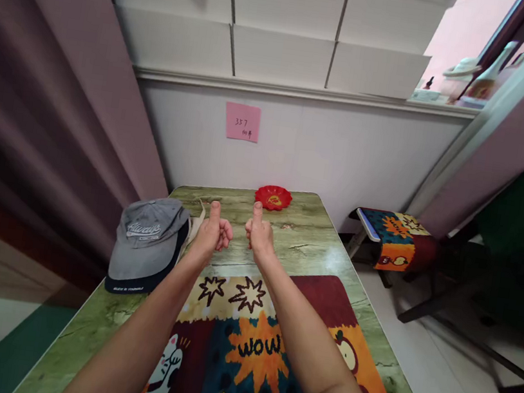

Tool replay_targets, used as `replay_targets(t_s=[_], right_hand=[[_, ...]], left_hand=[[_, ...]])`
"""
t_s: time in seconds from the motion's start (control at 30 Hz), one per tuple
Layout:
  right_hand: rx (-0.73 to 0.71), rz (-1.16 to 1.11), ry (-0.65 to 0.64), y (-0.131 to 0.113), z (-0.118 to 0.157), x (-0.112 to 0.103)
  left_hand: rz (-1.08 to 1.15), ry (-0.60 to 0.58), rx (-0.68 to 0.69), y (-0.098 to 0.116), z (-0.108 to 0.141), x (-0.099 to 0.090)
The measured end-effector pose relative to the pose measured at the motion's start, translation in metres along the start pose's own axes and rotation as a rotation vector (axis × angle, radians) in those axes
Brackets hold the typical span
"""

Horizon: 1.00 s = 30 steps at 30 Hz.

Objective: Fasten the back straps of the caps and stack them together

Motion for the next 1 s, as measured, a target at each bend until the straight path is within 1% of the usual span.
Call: replay_targets(t_s=[0.1, 0.17, 0.2, 0.23, 0.3, 0.4, 0.47, 0.57, 0.63, 0.67, 0.7, 0.73, 0.77, 0.83, 0.9, 0.97, 1.0], right_hand=[[-0.047, -0.069, -0.009, 0.011, -0.002, 0.002], [-0.116, -0.082, 0.012, 0.024, 0.001, 0.0], [-0.147, -0.067, 0.027, 0.034, 0.005, -0.001], [-0.154, -0.053, 0.035, 0.047, 0.009, -0.003], [-0.136, 0.001, 0.029, 0.079, 0.019, -0.005], [-0.072, 0.135, -0.003, 0.127, 0.034, -0.008], [-0.082, 0.245, 0.02, 0.146, 0.042, -0.013], [-0.125, 0.308, 0.017, 0.157, 0.048, -0.014], [-0.131, 0.308, -0.022, 0.159, 0.048, -0.012], [-0.13, 0.309, -0.039, 0.159, 0.048, -0.011], [-0.131, 0.31, -0.049, 0.159, 0.047, -0.011], [-0.135, 0.308, -0.053, 0.159, 0.047, -0.011], [-0.14, 0.305, -0.055, 0.159, 0.047, -0.011], [-0.152, 0.301, -0.059, 0.16, 0.046, -0.012], [-0.16, 0.303, -0.057, 0.161, 0.047, -0.012], [-0.165, 0.302, -0.056, 0.16, 0.047, -0.012], [-0.167, 0.301, -0.055, 0.16, 0.048, -0.012]], left_hand=[[0.033, -0.033, 0.005, -0.007, -0.001, 0.004], [0.034, -0.058, 0.024, -0.022, 0.004, 0.009], [0.008, -0.058, 0.041, -0.032, 0.008, 0.011], [-0.039, -0.047, 0.066, -0.044, 0.014, 0.012], [-0.205, 0.004, 0.136, -0.071, 0.03, 0.013], [-0.437, 0.077, 0.297, -0.106, 0.058, 0.015], [-0.535, 0.081, 0.38, -0.123, 0.072, 0.019], [-0.625, 0.023, 0.424, -0.136, 0.081, 0.025], [-0.648, 0.02, 0.443, -0.134, 0.078, 0.024], [-0.654, 0.046, 0.457, -0.129, 0.075, 0.018], [-0.661, 0.096, 0.473, -0.122, 0.07, 0.009], [-0.671, 0.167, 0.487, -0.112, 0.065, -0.005], [-0.691, 0.251, 0.497, -0.101, 0.059, -0.022], [-0.735, 0.466, 0.482, -0.076, 0.047, -0.067], [-0.779, 0.666, 0.402, -0.054, 0.034, -0.116], [-0.828, 0.792, 0.244, -0.044, 0.02, -0.162], [-0.841, 0.83, 0.152, -0.044, 0.014, -0.181]])
Point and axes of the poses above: each hand's wrist, its own z-axis away from the middle knuckle, its own x-axis out of the palm, y = z × x, the point moved 7 cm from there along -z, towards the middle knuckle, and after that the axes turned 7 degrees about -y, right-handed, at the moved point
